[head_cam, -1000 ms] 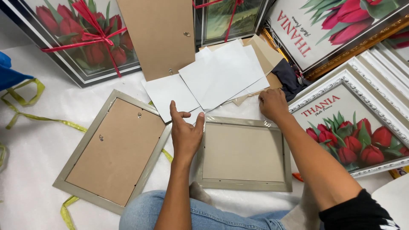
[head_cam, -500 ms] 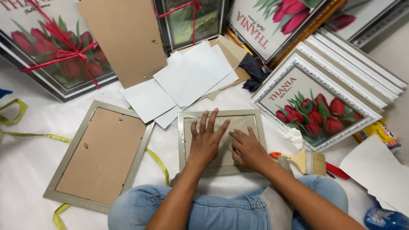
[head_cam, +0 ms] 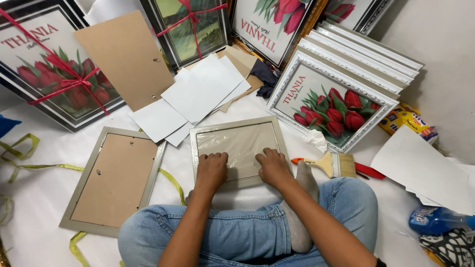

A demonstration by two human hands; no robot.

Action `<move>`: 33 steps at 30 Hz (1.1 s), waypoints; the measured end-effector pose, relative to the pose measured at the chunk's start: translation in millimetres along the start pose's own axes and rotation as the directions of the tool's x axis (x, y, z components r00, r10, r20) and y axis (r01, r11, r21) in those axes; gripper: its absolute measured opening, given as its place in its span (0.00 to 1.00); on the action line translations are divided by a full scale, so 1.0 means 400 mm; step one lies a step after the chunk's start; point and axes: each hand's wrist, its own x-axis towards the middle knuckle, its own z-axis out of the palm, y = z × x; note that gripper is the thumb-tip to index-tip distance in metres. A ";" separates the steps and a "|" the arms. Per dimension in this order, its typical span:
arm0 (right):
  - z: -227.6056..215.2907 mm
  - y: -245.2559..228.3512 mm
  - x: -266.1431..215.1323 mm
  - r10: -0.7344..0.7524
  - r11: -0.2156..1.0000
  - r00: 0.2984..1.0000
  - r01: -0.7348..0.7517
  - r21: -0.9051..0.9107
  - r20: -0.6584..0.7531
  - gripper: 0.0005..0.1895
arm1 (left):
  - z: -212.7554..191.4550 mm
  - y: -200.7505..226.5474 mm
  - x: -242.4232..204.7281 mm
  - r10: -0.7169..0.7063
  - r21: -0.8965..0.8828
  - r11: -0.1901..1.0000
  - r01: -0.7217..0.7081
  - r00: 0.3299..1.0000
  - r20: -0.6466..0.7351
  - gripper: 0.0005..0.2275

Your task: Assembling picture frames by cleaning glass, inserting pictures, and securing backboards

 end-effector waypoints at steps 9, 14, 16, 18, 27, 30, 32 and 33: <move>0.080 0.029 -0.003 0.036 0.995 0.996 -0.044 -0.091 -0.085 0.11 | 0.077 0.041 -0.084 -0.097 0.093 0.991 0.093 0.994 0.041 0.05; 0.121 0.042 -0.006 0.036 0.997 0.997 -0.040 -0.059 -0.066 0.13 | 0.011 0.073 -0.104 -0.130 0.109 0.986 0.123 0.990 0.056 0.06; 0.114 0.039 -0.009 0.020 0.997 0.998 -0.024 -0.069 -0.065 0.13 | -0.001 0.084 -0.106 -0.123 0.108 0.987 0.117 0.991 0.053 0.07; 0.089 0.031 -0.018 0.000 0.995 0.999 -0.003 -0.096 -0.032 0.16 | 0.013 0.083 -0.101 -0.105 0.083 0.992 0.099 0.992 0.068 0.08; 0.055 0.008 -0.032 0.010 0.999 1.000 -0.010 -0.033 0.020 0.15 | 0.047 0.082 -0.099 -0.081 0.064 0.996 0.069 0.973 0.215 0.08; 0.107 0.026 -0.010 0.041 0.999 0.998 -0.039 -0.031 0.049 0.15 | -0.036 0.117 -0.098 -0.129 0.052 0.991 0.120 0.963 0.236 0.10; 0.060 0.005 -0.027 0.056 0.998 0.996 -0.055 -0.017 0.065 0.14 | -0.015 0.111 -0.092 -0.141 0.056 0.990 0.132 0.964 0.225 0.11; 0.035 -0.004 -0.034 0.074 0.997 0.994 -0.074 -0.005 0.079 0.14 | -0.004 0.107 -0.086 -0.150 0.059 0.988 0.141 0.965 0.213 0.13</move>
